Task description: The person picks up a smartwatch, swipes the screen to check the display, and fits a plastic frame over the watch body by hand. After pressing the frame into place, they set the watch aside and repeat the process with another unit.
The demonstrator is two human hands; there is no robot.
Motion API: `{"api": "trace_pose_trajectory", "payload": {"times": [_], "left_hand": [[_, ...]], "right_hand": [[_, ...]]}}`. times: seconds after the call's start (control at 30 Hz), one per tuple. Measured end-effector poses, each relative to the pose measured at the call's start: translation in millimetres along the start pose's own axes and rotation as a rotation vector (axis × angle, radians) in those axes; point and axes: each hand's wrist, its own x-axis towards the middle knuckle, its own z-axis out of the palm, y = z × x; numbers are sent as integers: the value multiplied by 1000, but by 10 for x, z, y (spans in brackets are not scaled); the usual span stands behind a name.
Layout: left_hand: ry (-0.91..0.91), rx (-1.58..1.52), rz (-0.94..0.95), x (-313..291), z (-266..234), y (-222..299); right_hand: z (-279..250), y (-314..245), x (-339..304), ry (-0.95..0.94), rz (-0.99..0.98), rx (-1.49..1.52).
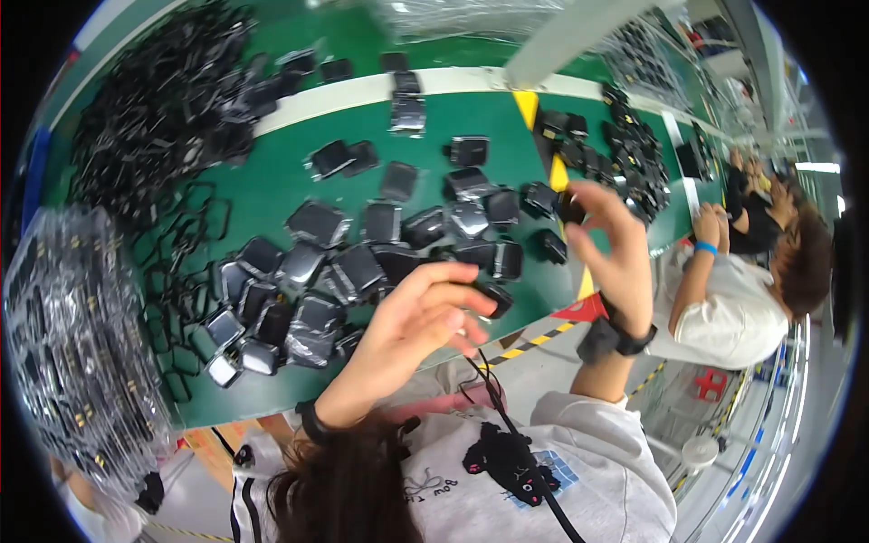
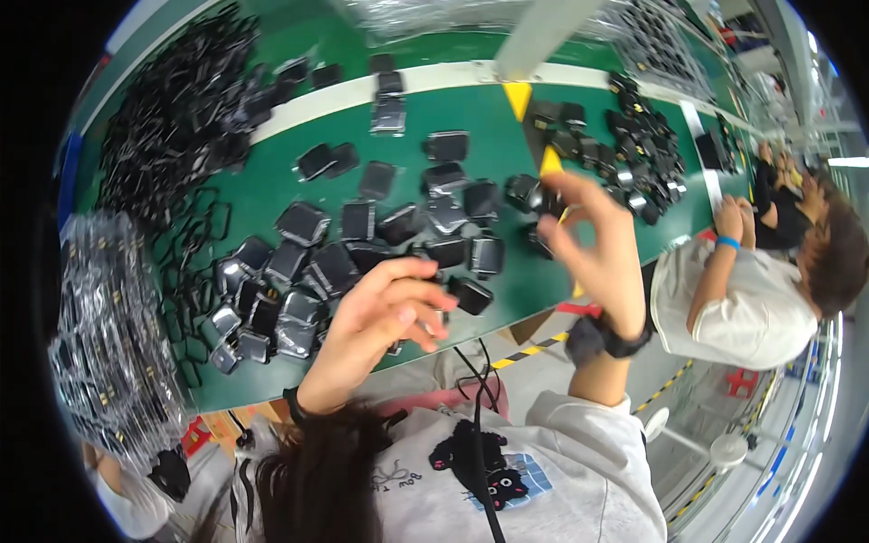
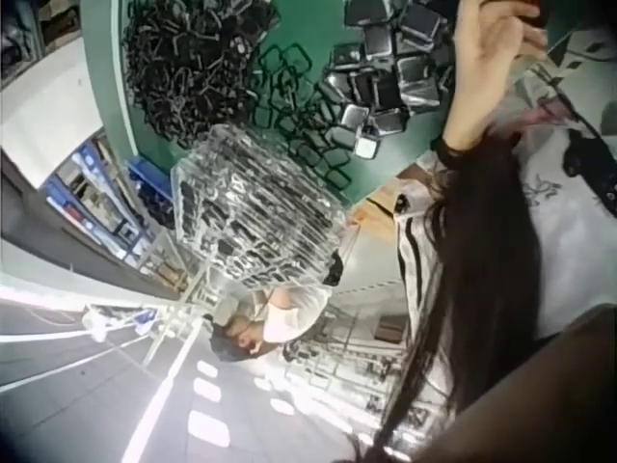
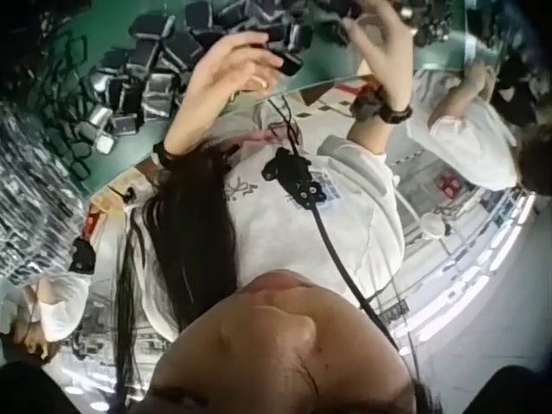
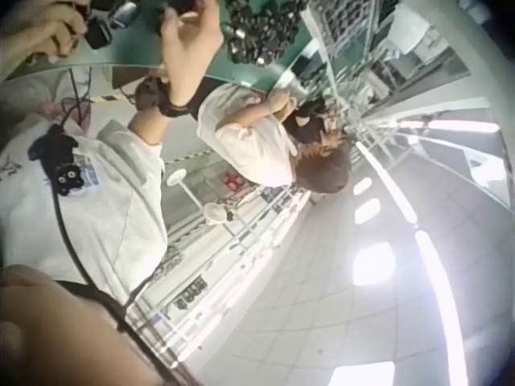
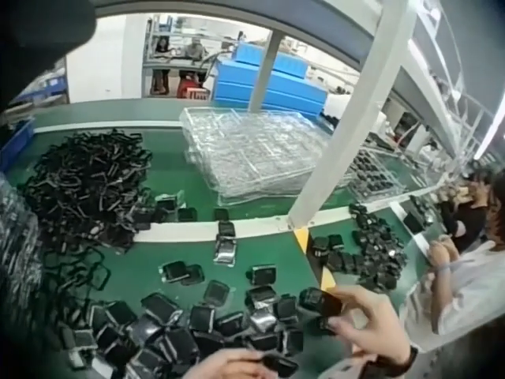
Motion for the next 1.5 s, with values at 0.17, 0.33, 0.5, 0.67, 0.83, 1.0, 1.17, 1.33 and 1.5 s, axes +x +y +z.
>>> {"api": "trace_pose_trajectory", "payload": {"times": [0.17, 0.33, 0.5, 0.67, 0.83, 1.0, 1.17, 1.33, 1.5], "left_hand": [[4, -196, 77, -122, -25, 201], [-31, -11, 194, -535, -289, 403], [278, -7, 465, -873, -453, 561], [557, 59, 637, -1094, -660, 597], [653, 49, 723, -1070, -771, 609], [551, 26, 690, -893, -723, 598], [507, -9, 655, -737, -658, 497], [594, 1, 618, -690, -567, 508], [540, 17, 630, -675, -589, 459]], "right_hand": [[234, -750, 189, -330, -383, 179], [825, -1207, 846, -372, -576, 105], [1904, -1524, 1278, -481, -923, -19], [2170, -1533, 1398, -509, -1054, -99], [1678, -1783, 1145, -651, -777, -60], [1574, -1753, 911, -488, -777, 184], [1651, -1613, 721, -455, -746, 303], [1703, -1526, 646, -344, -657, 336], [1617, -1391, 695, -558, -426, 500]]}}
